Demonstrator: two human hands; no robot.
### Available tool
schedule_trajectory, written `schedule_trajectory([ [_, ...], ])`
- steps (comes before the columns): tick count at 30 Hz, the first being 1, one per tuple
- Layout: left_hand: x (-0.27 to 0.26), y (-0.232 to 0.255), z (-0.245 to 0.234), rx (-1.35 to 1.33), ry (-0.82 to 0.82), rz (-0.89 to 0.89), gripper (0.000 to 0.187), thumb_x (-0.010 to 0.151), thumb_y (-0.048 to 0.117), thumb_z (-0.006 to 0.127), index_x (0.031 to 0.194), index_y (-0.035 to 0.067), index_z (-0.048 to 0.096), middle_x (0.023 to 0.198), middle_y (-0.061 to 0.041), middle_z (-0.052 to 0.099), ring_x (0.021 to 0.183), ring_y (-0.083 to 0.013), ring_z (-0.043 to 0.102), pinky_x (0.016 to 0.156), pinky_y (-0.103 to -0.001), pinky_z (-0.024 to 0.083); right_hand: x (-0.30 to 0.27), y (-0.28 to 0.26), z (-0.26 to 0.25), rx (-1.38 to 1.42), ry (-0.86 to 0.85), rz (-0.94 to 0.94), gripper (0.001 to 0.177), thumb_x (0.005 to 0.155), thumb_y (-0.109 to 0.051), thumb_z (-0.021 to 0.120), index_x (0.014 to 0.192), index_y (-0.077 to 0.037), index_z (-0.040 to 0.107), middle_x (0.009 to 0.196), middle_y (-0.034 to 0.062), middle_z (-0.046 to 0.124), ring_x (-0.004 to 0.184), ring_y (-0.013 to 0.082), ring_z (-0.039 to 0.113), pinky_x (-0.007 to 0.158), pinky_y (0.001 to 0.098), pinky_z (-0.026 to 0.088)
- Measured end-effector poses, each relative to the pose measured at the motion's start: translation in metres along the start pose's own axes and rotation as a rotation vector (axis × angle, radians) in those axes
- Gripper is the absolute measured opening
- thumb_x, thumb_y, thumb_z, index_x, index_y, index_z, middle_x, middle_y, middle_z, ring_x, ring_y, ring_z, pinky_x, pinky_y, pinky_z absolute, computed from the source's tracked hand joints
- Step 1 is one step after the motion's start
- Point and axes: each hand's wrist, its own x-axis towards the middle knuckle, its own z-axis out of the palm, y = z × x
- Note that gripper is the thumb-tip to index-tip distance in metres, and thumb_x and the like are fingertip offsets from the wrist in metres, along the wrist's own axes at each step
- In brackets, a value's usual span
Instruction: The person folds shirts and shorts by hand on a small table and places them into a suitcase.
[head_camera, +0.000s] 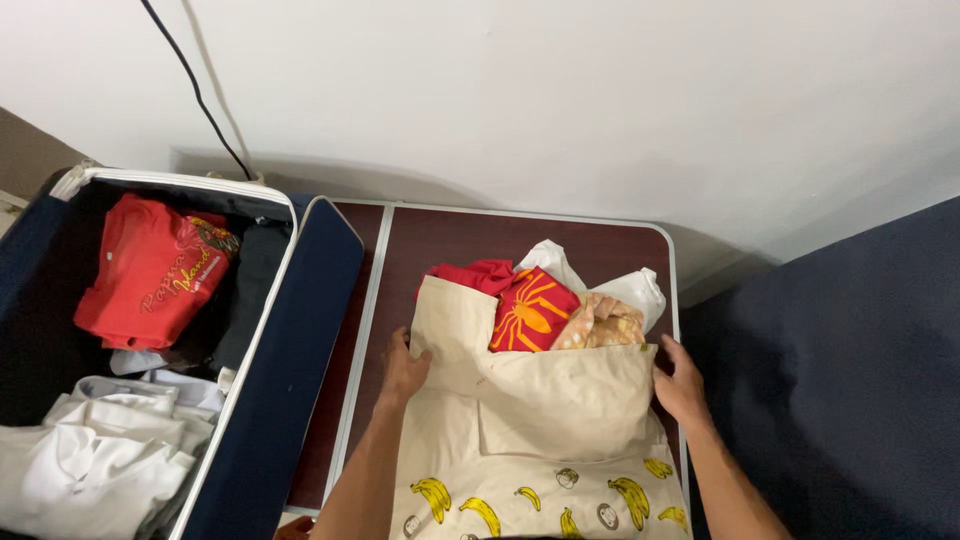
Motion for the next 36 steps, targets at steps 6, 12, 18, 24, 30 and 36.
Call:
schedule_trajectory([
  [6, 0.037, 0.010, 0.014, -0.260, -0.208, -0.138, 0.087, 0.077, 0.019, 0.084, 0.146, -0.002, 0.036, 0.138, -0.022, 0.058, 0.125, -0.0320, 0.061, 0.101, -0.041, 0.053, 0.006, -0.023, 0.006, 0.233, -0.359, 0.403, 0.084, 0.076, -0.023, 0.085, 0.147, -0.008, 0.044, 0.135, 0.0209, 0.064, 0.124, 0.0292, 0.061, 0.106, 0.0391, 0.045],
  [12, 0.041, 0.016, 0.030, -0.059, -0.305, -0.064, 0.037, 0.083, 0.023, 0.077, 0.113, 0.001, 0.074, 0.111, -0.020, 0.076, 0.111, -0.0358, 0.072, 0.094, -0.044, 0.056, 0.001, -0.052, 0.019, -0.040, -0.305, 0.207, 0.068, 0.066, -0.025, 0.090, 0.125, -0.003, 0.066, 0.114, 0.0157, 0.077, 0.106, 0.0266, 0.074, 0.093, 0.0369, 0.056],
  [18, 0.071, 0.044, 0.043, 0.056, -0.157, 0.028, 0.030, 0.084, 0.020, 0.074, 0.111, 0.007, 0.075, 0.110, -0.023, 0.073, 0.109, -0.0433, 0.067, 0.093, -0.049, 0.053, 0.019, -0.067, 0.030, -0.069, -0.200, 0.301, 0.053, 0.070, -0.029, 0.087, 0.116, -0.007, 0.074, 0.105, 0.0150, 0.080, 0.098, 0.0282, 0.077, 0.088, 0.0382, 0.057],
  [24, 0.122, 0.093, 0.024, -0.095, -0.009, 0.120, 0.030, 0.083, 0.016, 0.074, 0.111, 0.005, 0.074, 0.106, -0.022, 0.075, 0.104, -0.0421, 0.069, 0.091, -0.047, 0.054, 0.079, -0.074, 0.026, -0.129, 0.023, 0.244, 0.059, 0.074, -0.037, 0.090, 0.116, -0.001, 0.069, 0.105, 0.0202, 0.075, 0.096, 0.0329, 0.073, 0.086, 0.0407, 0.056],
  [30, 0.138, 0.122, -0.010, -0.361, -0.087, 0.048, 0.034, 0.076, 0.009, 0.070, 0.109, -0.001, 0.072, 0.093, -0.015, 0.076, 0.087, -0.0265, 0.072, 0.079, -0.038, 0.055, 0.116, -0.063, 0.004, -0.113, -0.116, 0.230, 0.048, 0.071, -0.029, 0.088, 0.110, -0.004, 0.074, 0.101, 0.0170, 0.078, 0.092, 0.0292, 0.076, 0.083, 0.0398, 0.058],
  [36, 0.136, 0.112, -0.038, -0.540, -0.296, 0.143, 0.038, 0.067, -0.003, 0.060, 0.103, -0.006, 0.074, 0.091, -0.011, 0.077, 0.084, -0.0216, 0.072, 0.077, -0.032, 0.056, 0.108, -0.083, -0.030, -0.186, -0.266, 0.080, 0.033, 0.074, -0.025, 0.086, 0.100, -0.006, 0.078, 0.084, 0.0160, 0.079, 0.076, 0.0256, 0.074, 0.073, 0.0384, 0.057],
])
